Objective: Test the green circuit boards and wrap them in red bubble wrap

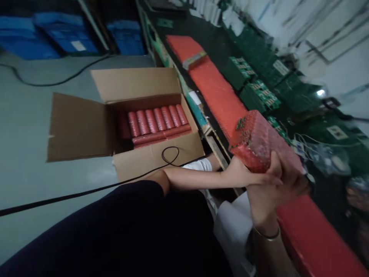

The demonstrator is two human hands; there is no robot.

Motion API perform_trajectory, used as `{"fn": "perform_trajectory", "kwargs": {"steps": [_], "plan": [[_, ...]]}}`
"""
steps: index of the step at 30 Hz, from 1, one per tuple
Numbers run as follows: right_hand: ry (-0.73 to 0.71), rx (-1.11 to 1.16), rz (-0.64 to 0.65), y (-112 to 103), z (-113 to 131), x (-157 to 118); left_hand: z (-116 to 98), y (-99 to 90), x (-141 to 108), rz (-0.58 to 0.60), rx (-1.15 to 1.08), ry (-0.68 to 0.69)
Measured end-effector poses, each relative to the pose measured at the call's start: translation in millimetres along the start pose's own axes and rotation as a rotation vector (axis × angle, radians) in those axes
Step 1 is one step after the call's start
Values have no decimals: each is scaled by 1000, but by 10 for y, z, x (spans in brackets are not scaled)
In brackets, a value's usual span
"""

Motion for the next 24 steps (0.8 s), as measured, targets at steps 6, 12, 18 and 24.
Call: {"fn": "perform_trajectory", "kwargs": {"steps": [6,12,18,24], "plan": [[-302,604,168,344,483,588,-481,-1056,314,-310,-537,18],[-137,825,181,408,405,375,-684,-2952,571,-573,-740,223],[-144,634,305,565,56,85,-169,-4180,1028,-963,-908,19],[-327,475,381,739,-521,-271,248,-4374,1434,-972,-880,-57]]}}
Point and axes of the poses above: each hand's wrist, its own x-axis towards the middle knuckle, its own y-axis out of the palm, z = x × y, the point moved 3 cm from there along x, towards the middle knuckle, and after that the axes turned 15 degrees about -y, right-handed, at the moved point
